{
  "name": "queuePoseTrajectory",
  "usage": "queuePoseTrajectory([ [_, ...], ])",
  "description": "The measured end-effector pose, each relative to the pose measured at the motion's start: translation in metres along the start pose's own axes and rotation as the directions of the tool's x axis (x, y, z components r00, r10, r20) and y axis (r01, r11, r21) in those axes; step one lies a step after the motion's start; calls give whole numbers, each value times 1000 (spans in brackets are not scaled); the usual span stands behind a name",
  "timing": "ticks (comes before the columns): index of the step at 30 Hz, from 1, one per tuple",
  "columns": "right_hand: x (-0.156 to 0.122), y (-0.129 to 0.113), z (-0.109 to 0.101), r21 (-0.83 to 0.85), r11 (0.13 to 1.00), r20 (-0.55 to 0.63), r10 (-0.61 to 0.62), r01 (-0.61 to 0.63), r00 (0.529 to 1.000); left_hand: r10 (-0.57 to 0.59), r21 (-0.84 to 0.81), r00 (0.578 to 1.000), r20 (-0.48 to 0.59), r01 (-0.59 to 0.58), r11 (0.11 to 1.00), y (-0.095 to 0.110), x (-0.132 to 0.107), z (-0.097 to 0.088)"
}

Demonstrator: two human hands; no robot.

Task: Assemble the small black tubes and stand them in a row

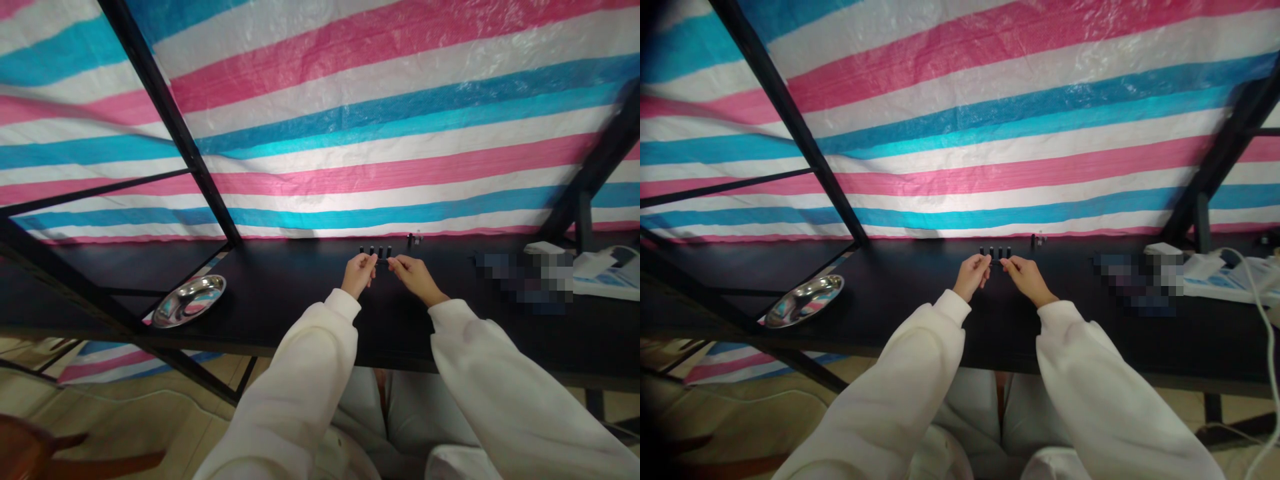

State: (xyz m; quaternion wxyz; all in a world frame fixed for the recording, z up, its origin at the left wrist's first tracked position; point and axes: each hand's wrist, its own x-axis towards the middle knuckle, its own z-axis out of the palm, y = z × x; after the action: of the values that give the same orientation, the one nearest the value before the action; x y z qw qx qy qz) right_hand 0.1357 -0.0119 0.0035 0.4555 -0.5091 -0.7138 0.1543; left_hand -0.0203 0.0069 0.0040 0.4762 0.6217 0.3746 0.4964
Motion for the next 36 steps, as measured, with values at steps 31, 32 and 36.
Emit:
queuePoseTrajectory([
  [31, -2, 3, 6, 209, 976, 166, 24, -59, 986, 25, -68, 992, -127, -34, 997, -2, 4, -3],
  [32, -2, 3, 6, 191, 981, 139, -3, -24, 990, 22, -85, 987, -157, -36, 996, -2, 4, -4],
  [36, 0, 2, 4, 171, 984, -16, -39, 41, 999, 6, -89, 992, -126, -18, 996, 0, 3, -3],
])
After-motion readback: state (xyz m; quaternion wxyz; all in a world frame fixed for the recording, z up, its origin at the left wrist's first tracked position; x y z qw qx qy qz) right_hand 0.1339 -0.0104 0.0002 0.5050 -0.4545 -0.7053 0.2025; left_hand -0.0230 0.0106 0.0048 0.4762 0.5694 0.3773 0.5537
